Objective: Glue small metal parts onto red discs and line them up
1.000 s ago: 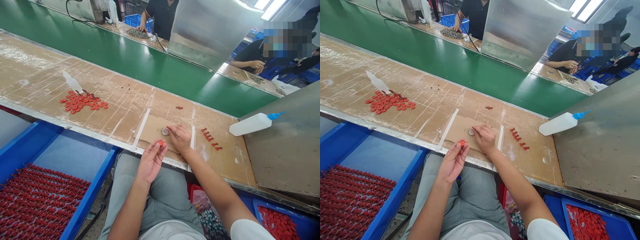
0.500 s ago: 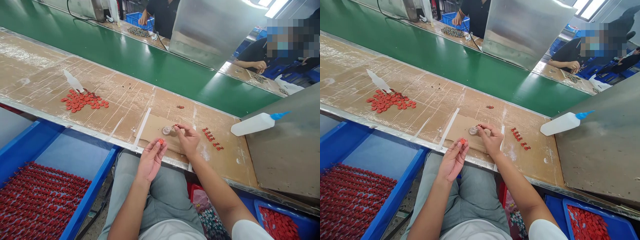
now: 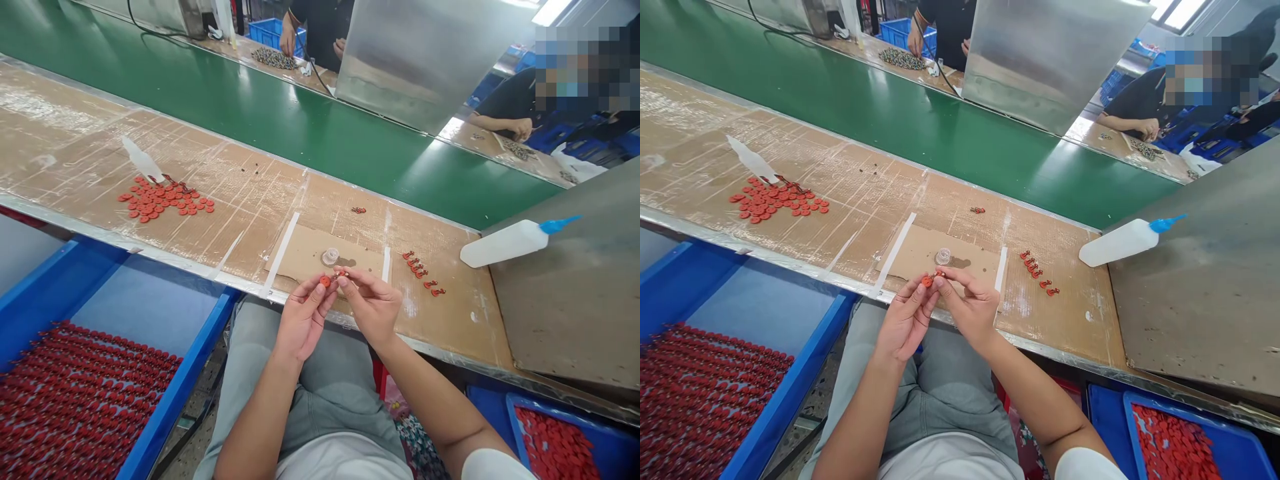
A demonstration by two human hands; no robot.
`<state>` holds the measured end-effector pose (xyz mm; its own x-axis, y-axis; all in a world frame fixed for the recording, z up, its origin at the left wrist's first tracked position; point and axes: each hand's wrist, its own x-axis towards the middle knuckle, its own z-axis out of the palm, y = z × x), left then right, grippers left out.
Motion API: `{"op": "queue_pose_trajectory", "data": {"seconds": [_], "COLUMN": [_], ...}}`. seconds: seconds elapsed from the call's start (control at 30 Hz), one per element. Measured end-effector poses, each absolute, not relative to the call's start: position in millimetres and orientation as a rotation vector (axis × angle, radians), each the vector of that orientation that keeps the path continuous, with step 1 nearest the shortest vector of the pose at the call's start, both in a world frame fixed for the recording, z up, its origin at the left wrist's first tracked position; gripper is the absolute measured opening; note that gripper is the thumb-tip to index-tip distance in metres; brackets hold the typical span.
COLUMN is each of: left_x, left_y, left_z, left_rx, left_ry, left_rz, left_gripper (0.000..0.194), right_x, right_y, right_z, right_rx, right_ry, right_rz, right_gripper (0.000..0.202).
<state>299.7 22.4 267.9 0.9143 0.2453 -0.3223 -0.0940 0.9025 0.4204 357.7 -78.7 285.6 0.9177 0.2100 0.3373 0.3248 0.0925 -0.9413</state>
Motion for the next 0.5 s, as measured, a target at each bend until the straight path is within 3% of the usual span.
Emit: {"op": "queue_pose_trajectory", "data": {"seconds": [0.5], "left_x": [298.1], "left_y": [20.8], "left_z": [266.7], "left_rx": [0.426], "left_ry": [0.399], "left_rz": [0.231], "left_gripper": [0.019], "right_x": [351.7], "right_y": [-74.3], "right_z": [275.7], "right_rx": [-1.512], "right_ry": [-0.512], "right_rz": [-0.178], "right_gripper": [0.021]}}
